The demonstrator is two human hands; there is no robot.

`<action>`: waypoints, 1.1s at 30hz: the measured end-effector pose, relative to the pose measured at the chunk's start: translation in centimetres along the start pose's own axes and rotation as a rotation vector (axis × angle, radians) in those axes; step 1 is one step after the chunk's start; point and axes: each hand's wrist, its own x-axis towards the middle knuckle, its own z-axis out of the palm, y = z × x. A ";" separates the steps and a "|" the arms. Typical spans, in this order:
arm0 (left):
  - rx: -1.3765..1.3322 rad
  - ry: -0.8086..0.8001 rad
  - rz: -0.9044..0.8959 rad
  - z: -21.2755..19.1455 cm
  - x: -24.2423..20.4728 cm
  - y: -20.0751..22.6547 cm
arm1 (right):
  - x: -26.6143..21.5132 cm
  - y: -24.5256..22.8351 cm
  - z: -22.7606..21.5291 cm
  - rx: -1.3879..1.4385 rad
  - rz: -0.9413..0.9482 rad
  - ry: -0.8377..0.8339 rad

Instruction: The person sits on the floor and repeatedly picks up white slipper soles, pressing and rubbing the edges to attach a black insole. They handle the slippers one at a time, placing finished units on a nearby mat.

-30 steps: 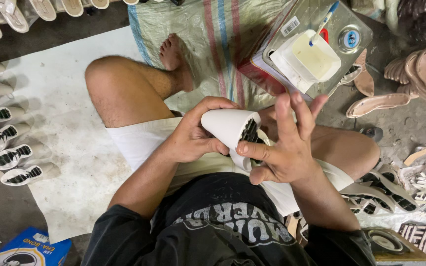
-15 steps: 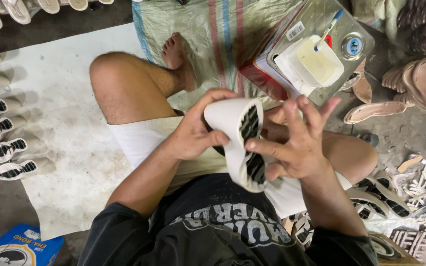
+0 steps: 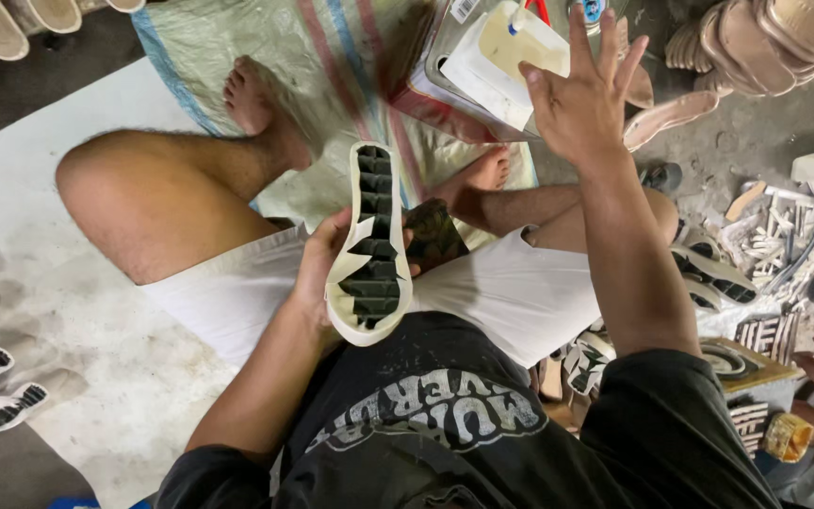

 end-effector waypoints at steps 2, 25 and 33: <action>0.022 -0.029 -0.037 0.8 -0.8 -0.1 | -0.9 -0.3 -0.8 -0.001 -0.004 0.010; 0.485 -0.245 0.398 5.7 -2.9 -1.2 | -8.8 -13.5 -4.6 0.516 -0.399 0.235; 0.542 -0.256 0.418 5.9 -3.1 -1.6 | -8.4 -12.0 -3.4 0.501 -0.391 0.256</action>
